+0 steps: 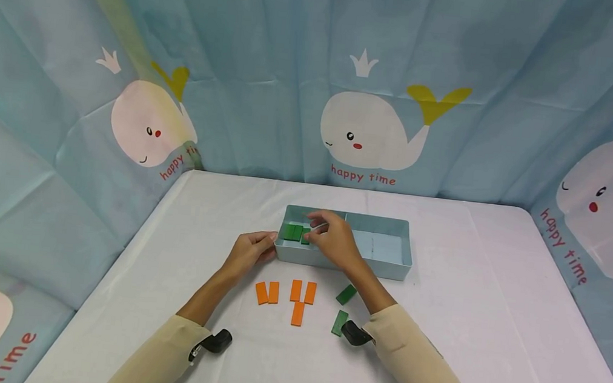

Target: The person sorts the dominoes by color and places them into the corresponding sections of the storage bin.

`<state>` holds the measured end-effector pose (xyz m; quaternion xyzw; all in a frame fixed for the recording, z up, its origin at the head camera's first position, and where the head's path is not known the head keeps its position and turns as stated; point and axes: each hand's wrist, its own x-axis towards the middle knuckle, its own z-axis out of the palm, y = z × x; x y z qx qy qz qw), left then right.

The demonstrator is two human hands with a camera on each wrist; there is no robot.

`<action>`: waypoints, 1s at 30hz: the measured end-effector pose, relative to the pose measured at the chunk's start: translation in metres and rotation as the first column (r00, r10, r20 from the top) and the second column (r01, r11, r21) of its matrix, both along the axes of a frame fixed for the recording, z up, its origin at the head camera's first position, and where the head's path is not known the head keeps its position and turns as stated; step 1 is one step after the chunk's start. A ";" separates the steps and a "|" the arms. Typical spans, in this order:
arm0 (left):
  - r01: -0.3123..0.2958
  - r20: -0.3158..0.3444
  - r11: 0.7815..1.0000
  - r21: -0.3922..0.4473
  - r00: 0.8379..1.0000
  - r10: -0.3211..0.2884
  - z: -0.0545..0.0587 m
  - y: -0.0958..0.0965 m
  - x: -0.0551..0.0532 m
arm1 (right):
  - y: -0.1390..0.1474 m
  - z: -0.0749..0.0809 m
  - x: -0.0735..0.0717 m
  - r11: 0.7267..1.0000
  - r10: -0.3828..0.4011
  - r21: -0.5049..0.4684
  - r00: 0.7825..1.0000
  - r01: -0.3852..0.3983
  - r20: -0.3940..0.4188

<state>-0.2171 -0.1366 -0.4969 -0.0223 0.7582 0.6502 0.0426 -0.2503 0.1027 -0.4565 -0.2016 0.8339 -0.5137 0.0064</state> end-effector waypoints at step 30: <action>0.009 -0.013 1.000 0.005 1.000 -0.009 -0.004 -0.001 -0.002 | 0.038 -0.005 0.045 0.997 0.021 -0.070 0.999 -0.023 -0.030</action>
